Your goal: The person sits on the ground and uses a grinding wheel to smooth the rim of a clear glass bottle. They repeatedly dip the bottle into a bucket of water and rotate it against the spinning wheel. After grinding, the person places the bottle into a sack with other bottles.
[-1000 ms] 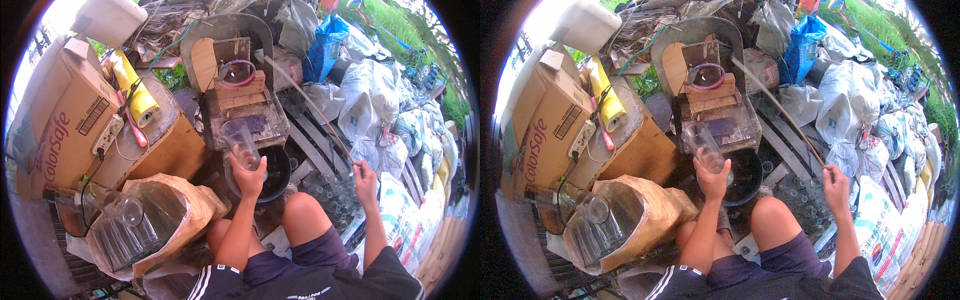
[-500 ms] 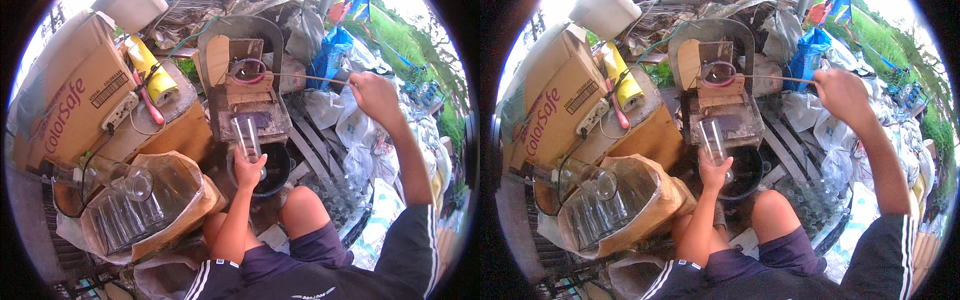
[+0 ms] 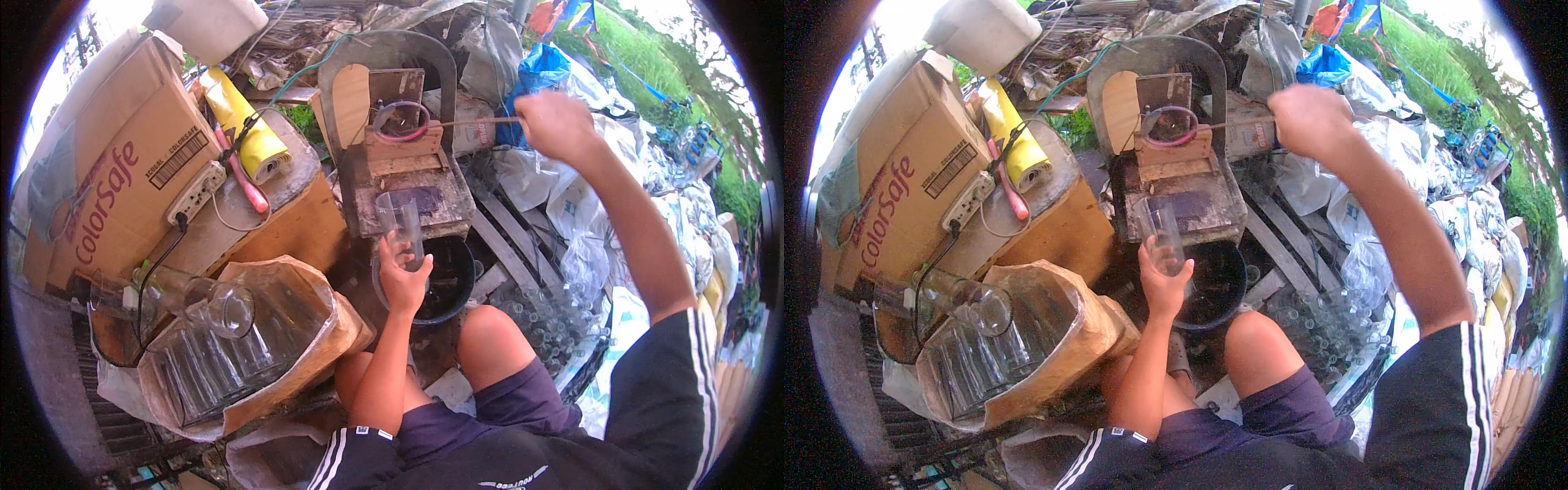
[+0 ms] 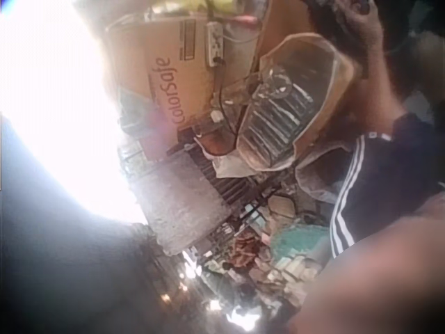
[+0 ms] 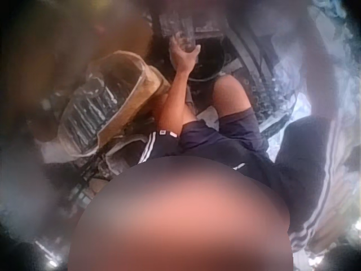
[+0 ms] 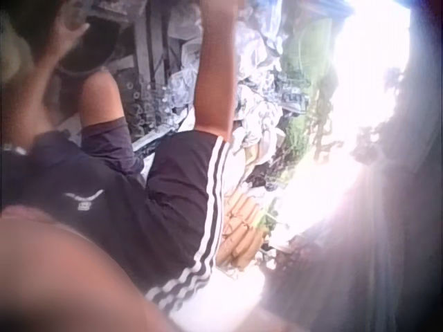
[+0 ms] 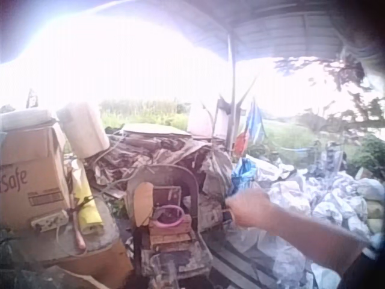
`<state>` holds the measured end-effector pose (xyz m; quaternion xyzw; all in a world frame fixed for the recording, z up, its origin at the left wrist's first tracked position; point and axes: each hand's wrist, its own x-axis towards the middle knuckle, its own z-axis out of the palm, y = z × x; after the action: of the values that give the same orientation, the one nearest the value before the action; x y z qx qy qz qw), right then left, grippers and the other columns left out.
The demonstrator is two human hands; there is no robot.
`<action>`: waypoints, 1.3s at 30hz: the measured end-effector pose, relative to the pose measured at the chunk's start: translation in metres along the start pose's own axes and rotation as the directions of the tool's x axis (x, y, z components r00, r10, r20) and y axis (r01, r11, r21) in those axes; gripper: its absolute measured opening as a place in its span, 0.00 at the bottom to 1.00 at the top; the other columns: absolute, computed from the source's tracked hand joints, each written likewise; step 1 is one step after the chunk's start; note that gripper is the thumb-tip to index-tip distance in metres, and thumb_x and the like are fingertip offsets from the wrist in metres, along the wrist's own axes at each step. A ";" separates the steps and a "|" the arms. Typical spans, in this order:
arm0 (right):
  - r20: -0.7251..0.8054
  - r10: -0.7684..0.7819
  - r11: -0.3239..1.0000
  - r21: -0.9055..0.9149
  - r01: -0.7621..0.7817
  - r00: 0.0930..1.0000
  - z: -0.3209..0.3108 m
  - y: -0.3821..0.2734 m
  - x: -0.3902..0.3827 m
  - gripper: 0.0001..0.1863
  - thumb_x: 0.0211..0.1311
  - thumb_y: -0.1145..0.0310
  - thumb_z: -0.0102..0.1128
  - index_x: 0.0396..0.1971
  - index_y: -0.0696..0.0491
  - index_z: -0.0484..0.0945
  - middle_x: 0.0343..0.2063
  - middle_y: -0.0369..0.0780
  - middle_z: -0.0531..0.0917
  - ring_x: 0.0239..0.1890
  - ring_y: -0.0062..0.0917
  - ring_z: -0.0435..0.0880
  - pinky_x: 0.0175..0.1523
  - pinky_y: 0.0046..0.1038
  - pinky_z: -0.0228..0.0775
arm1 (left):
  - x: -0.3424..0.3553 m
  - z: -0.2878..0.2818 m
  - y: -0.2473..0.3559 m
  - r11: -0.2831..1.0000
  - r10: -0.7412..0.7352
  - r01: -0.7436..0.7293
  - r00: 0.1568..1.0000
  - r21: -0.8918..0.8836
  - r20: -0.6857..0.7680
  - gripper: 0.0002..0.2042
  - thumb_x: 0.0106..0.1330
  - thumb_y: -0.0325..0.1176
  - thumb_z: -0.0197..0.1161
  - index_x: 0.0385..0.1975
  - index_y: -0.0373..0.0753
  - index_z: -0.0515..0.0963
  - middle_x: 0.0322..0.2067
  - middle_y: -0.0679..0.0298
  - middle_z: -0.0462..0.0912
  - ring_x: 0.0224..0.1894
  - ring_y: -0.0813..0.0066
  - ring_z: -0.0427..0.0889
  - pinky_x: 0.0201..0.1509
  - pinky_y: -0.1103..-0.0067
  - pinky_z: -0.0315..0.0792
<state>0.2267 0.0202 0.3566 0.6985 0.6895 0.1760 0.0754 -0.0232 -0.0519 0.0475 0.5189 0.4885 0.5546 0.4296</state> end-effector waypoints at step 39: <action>0.504 0.165 -0.263 0.851 -0.455 0.848 0.300 -0.040 -0.270 0.12 0.79 0.62 0.57 0.42 0.55 0.84 0.25 0.26 0.73 0.28 0.11 0.66 0.33 0.20 0.58 | -0.055 -0.012 -0.169 0.697 -0.671 0.669 0.735 0.256 -0.094 0.46 0.59 0.47 0.77 0.71 0.31 0.58 0.52 0.47 0.80 0.41 0.57 0.86 0.39 0.64 0.80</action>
<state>0.2977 -0.2041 0.0259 0.6704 0.3578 -0.4606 -0.4587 -0.0354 -0.0815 -0.1277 0.3614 0.7138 0.2857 0.5275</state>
